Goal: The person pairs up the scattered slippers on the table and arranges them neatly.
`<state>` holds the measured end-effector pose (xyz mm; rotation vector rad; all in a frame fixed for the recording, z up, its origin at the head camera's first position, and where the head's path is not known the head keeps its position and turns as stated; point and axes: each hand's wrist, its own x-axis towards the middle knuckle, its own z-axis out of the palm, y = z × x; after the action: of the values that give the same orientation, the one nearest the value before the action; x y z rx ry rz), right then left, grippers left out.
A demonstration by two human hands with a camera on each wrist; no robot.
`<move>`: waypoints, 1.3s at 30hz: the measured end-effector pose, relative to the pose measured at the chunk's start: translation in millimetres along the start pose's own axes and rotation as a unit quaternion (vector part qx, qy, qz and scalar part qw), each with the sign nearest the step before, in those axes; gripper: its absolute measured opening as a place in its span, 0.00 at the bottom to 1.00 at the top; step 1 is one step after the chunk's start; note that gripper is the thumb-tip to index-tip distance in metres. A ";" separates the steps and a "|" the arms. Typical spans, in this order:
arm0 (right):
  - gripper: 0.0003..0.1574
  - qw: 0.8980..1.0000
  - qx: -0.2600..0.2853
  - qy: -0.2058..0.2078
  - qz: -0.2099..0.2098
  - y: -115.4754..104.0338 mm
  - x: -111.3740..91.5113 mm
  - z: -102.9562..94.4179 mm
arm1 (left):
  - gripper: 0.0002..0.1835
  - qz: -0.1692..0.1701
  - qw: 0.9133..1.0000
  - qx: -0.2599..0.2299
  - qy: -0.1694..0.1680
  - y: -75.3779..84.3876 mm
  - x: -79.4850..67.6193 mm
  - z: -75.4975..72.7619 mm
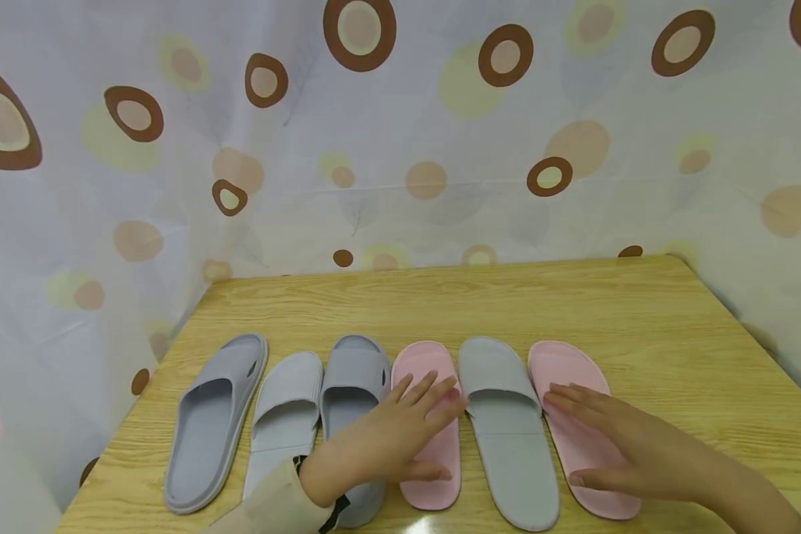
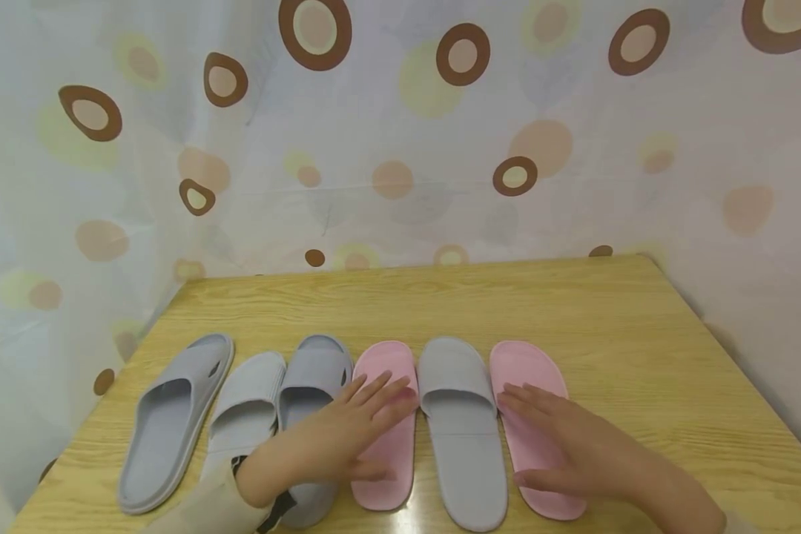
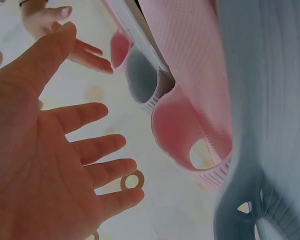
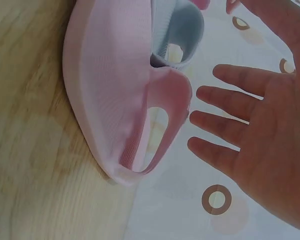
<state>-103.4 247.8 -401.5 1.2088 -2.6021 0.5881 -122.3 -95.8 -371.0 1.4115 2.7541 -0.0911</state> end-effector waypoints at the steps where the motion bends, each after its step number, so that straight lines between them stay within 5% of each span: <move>1: 0.53 1.000 0.007 0.004 -0.007 -1.0 0.1 0.6 | 0.45 0.002 1.000 0.001 0.000 0.6 -0.7 0.3; 6: 0.53 0.999 0.019 0.013 -0.042 -6.5 -2.9 3.8 | 0.45 0.013 1.000 0.014 0.002 3.4 -2.9 3.0; 21: 0.59 0.994 -0.069 -0.070 0.037 2.8 -30.3 19.0 | 0.48 -0.017 0.996 0.066 -0.060 17.8 -1.9 10.1; 29: 0.63 0.991 -0.071 -0.102 0.056 8.1 -32.0 22.7 | 0.50 -0.049 0.991 0.040 -0.115 20.8 0.5 11.6; 39: 0.65 0.989 -0.072 -0.108 0.066 8.9 -34.4 23.8 | 0.50 -0.053 0.991 0.024 -0.118 21.7 3.2 15.4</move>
<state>-88.7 266.0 -437.3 1.1191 -2.8644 0.2988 -106.3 -81.7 -387.2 1.1777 2.6442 -0.3100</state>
